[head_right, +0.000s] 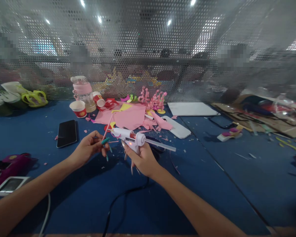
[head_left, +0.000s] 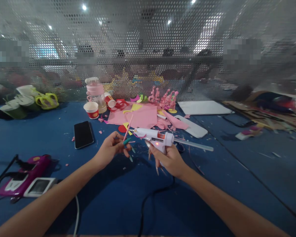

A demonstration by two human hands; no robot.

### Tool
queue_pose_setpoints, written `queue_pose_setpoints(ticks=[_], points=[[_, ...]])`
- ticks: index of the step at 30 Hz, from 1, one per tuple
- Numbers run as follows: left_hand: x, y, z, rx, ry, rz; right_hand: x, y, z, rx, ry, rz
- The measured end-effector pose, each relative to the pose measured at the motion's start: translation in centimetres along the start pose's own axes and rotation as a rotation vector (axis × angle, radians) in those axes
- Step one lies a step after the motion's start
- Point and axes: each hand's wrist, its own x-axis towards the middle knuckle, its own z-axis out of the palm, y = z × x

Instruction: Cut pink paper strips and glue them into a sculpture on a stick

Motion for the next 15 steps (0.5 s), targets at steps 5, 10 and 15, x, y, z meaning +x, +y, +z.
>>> queue_pose_setpoints(ticks=[5, 10, 15], points=[[0.01, 0.00, 0.05, 0.000, 0.000, -0.003, 0.05, 0.08, -0.10, -0.009, 0.010, -0.010], [0.00, 0.08, 0.17, 0.026, 0.020, -0.016, 0.09, 0.11, -0.15, -0.046, 0.036, -0.009], [-0.04, 0.07, 0.15, 0.042, 0.015, -0.009, 0.16, -0.01, -0.16, -0.047, 0.035, -0.010]])
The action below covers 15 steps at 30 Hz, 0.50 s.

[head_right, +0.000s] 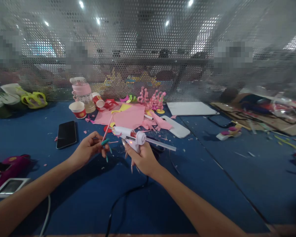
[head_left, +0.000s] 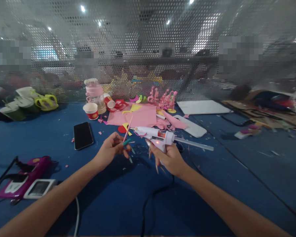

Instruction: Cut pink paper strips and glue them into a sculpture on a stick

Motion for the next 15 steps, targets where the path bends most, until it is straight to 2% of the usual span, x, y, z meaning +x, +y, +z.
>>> queue_pose_setpoints(ticks=[15], points=[[-0.09, 0.00, -0.12, 0.037, -0.021, 0.014, 0.15, -0.60, -0.04, 0.009, 0.012, -0.012]])
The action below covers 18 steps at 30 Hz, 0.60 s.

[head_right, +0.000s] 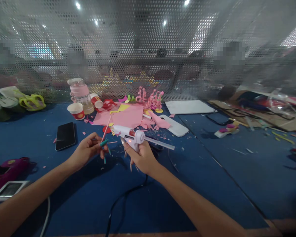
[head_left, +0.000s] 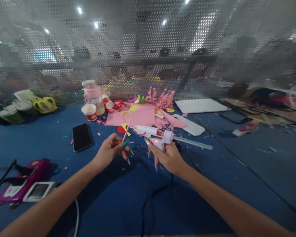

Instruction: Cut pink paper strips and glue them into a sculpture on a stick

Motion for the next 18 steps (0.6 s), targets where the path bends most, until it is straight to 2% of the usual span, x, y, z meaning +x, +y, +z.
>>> queue_pose_setpoints(ticks=[18], points=[[-0.12, 0.22, 0.16, -0.075, -0.059, -0.017, -0.01, 0.29, -0.15, 0.015, 0.038, -0.030]])
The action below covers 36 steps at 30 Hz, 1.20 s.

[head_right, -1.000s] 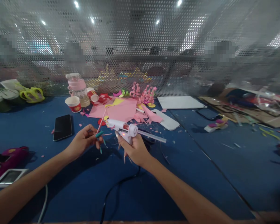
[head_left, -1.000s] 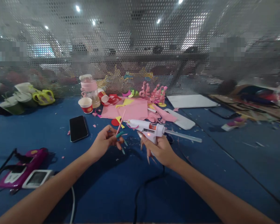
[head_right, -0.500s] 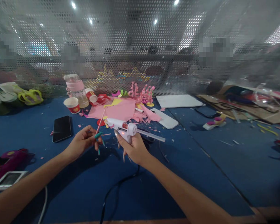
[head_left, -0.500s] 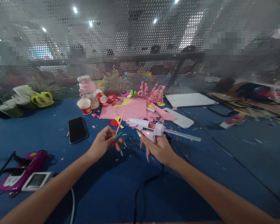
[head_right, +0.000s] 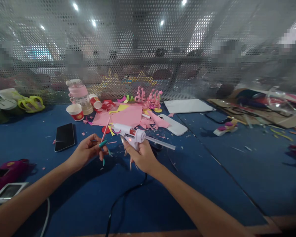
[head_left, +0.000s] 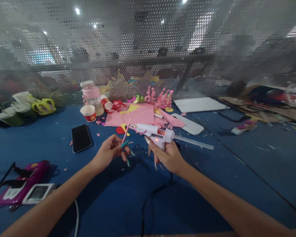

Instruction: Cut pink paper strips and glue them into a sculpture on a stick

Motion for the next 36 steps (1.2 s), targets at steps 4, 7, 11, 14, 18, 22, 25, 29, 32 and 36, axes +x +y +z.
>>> queue_pose_setpoints(ticks=[4, 7, 11, 14, 18, 22, 25, 29, 32, 36], points=[[0.00, 0.02, 0.03, -0.013, -0.013, -0.008, 0.02, 0.09, -0.03, 0.013, 0.008, -0.010], [0.01, 0.03, 0.04, -0.018, -0.013, -0.011, 0.02, 0.10, 0.01, 0.021, 0.014, -0.014], [0.01, 0.00, 0.01, -0.028, -0.028, -0.013, 0.02, 0.03, 0.00, 0.014, 0.034, -0.013], [-0.02, 0.03, 0.02, -0.038, -0.045, -0.014, 0.05, 0.00, -0.06, 0.013, 0.044, -0.013], [-0.06, 0.02, 0.08, -0.042, -0.045, -0.025, 0.07, 0.00, -0.11, 0.019, 0.045, -0.017], [-0.07, -0.06, 0.09, -0.044, -0.037, -0.030, 0.02, 0.00, -0.08, 0.037, 0.046, -0.009], [-0.09, -0.07, 0.07, -0.049, -0.045, -0.033, -0.02, -0.08, -0.07, 0.041, 0.057, -0.013], [-0.11, -0.02, 0.05, -0.050, -0.060, -0.034, 0.01, -0.27, -0.14, 0.044, 0.065, -0.033], [-0.10, -0.03, 0.04, -0.047, -0.070, -0.031, 0.05, -0.33, -0.20, 0.041, 0.065, -0.045], [-0.10, -0.09, 0.01, -0.044, -0.078, -0.025, 0.09, -0.23, -0.23, 0.058, 0.073, -0.053]])
